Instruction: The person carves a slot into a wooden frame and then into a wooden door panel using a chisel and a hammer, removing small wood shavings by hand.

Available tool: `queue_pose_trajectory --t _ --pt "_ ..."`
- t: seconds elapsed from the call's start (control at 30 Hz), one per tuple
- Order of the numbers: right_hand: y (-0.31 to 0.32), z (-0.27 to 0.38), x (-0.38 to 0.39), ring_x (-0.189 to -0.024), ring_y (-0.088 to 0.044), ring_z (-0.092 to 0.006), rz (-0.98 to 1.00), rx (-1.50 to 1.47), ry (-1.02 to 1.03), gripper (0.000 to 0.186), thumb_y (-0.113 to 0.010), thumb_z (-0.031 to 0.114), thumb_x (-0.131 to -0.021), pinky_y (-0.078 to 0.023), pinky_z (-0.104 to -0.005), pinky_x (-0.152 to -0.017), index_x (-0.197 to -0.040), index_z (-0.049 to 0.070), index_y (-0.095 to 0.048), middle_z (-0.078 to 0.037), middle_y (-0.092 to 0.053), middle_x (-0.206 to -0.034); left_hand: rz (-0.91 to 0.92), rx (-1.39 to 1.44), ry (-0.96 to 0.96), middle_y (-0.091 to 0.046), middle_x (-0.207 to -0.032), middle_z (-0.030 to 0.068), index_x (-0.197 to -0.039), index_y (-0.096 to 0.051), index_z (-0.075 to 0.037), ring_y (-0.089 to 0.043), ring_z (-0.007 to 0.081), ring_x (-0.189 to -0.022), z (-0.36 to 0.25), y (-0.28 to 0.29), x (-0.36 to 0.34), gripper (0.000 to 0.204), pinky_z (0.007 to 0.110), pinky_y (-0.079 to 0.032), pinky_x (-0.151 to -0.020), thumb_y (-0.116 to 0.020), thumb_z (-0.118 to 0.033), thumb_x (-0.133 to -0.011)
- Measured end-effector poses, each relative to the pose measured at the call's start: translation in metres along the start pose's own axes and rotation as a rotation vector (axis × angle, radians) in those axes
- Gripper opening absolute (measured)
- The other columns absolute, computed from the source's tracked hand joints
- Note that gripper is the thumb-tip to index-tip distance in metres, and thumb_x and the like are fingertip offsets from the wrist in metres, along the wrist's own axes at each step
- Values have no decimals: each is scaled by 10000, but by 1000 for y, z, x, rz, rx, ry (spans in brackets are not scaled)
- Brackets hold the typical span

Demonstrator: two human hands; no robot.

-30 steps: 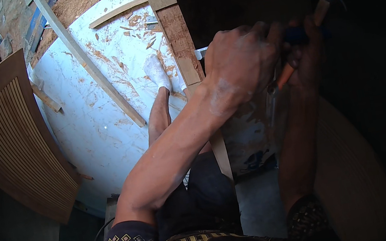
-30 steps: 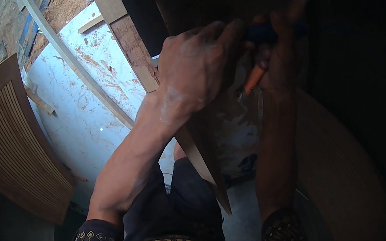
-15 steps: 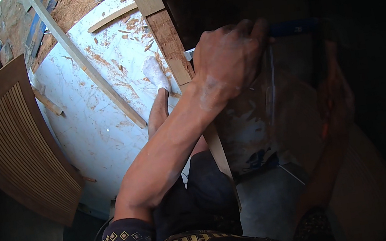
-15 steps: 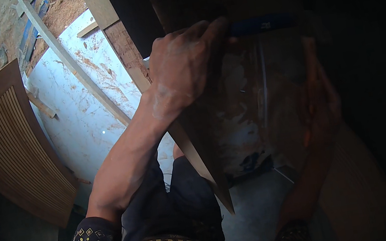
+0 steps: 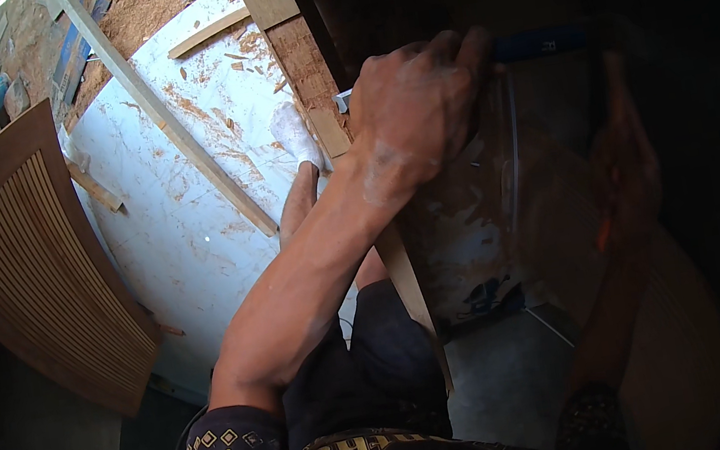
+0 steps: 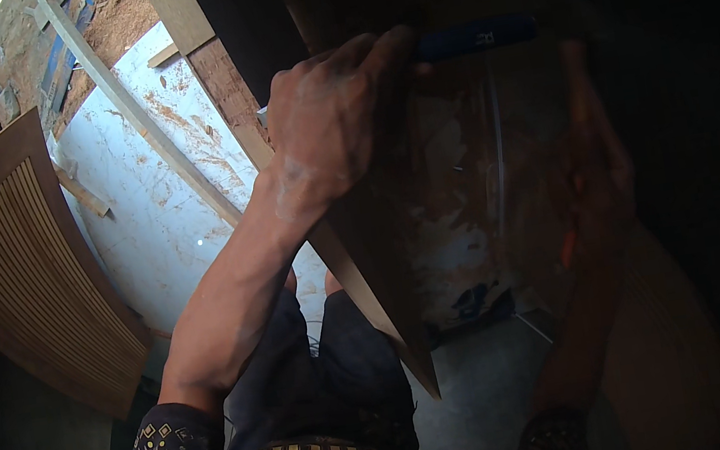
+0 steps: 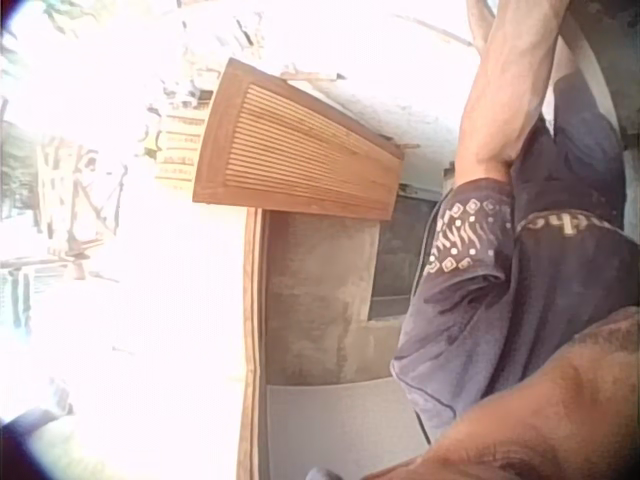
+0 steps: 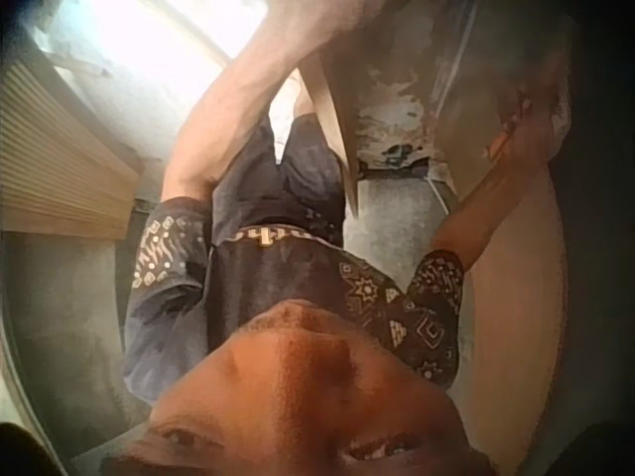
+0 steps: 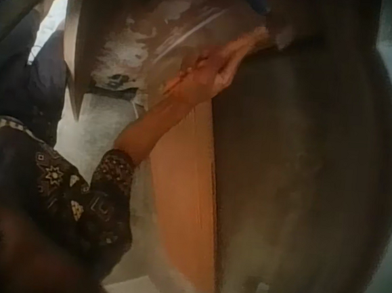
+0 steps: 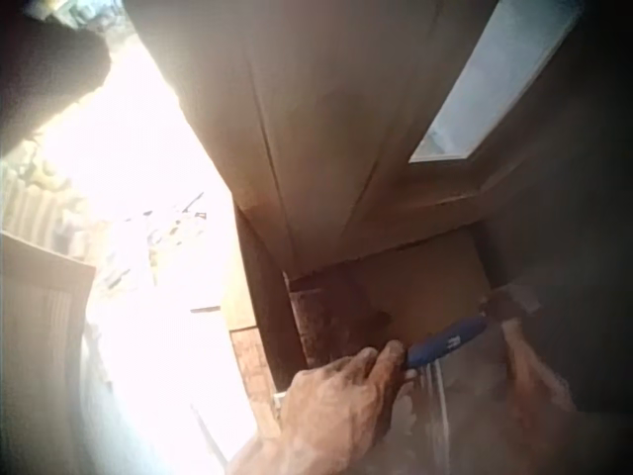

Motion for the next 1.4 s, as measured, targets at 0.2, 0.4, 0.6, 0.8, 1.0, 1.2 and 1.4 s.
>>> queue_pose_trajectory --t 0.2,0.4,0.6,0.8,1.0,1.2,1.4 --pt "15 -10 -5 -470 -385 1 -2 -112 -36 553 -605 303 -1105 -284 -180 -384 -1576 43 -477 58 -493 -721 43 10 42 -743 -1105 114 -1347 -645 -159 -750 381 -938 2 -2 -4 408 472 -611 -751 -604 -118 -943" --pt "17 -21 -10 -484 -408 0 22 -41 -58 553 -612 306 -1100 -291 -182 -379 -1572 46 -482 53 -502 -724 46 -14 52 -744 -1141 124 -1350 -652 -158 -752 388 -935 5 -3 -2 405 483 -609 -745 -612 -135 -947" --pt "7 -21 -13 -485 -405 0 63 45 -105 577 -597 321 -1107 -310 -178 -381 -1596 53 -445 57 -484 -731 36 6 82 -749 -1108 129 -1329 -660 -155 -751 397 -908 10 1 -4 349 491 -603 -738 -616 -201 -986" --pt "10 -29 -16 -490 -404 3 125 72 -105 582 -606 359 -1102 -310 -183 -398 -1581 56 -474 59 -494 -747 -17 18 87 -753 -1085 133 -1295 -668 -154 -749 404 -894 11 3 -7 302 501 -596 -731 -589 -296 -1040" --pt "7 -29 -18 -495 -410 -4 162 97 -95 571 -610 375 -1098 -299 -188 -405 -1557 50 -506 64 -492 -744 -12 13 96 -753 -1075 141 -1286 -668 -149 -746 409 -887 13 3 -6 303 505 -594 -721 -586 -315 -1046" --pt "14 -29 -29 -497 -410 -4 125 77 -17 577 -615 382 -1095 -298 -188 -404 -1553 48 -511 67 -481 -740 28 3 118 -753 -1076 144 -1269 -668 -151 -745 414 -881 14 0 -2 276 510 -592 -712 -585 -271 -1035" --pt "11 -24 -21 -518 -407 6 108 73 -58 590 -613 377 -1097 -309 -184 -419 -1575 55 -489 71 -480 -741 5 17 112 -754 -1077 150 -1240 -666 -140 -745 412 -877 14 4 -1 253 507 -593 -706 -583 -256 -1031"
Point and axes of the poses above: each hand's wrist, its own x-axis away from the middle knuckle, its own y-axis out of the back of the hand, z = x × y, the point moved 10 cm from there along -x, towards the middle knuckle
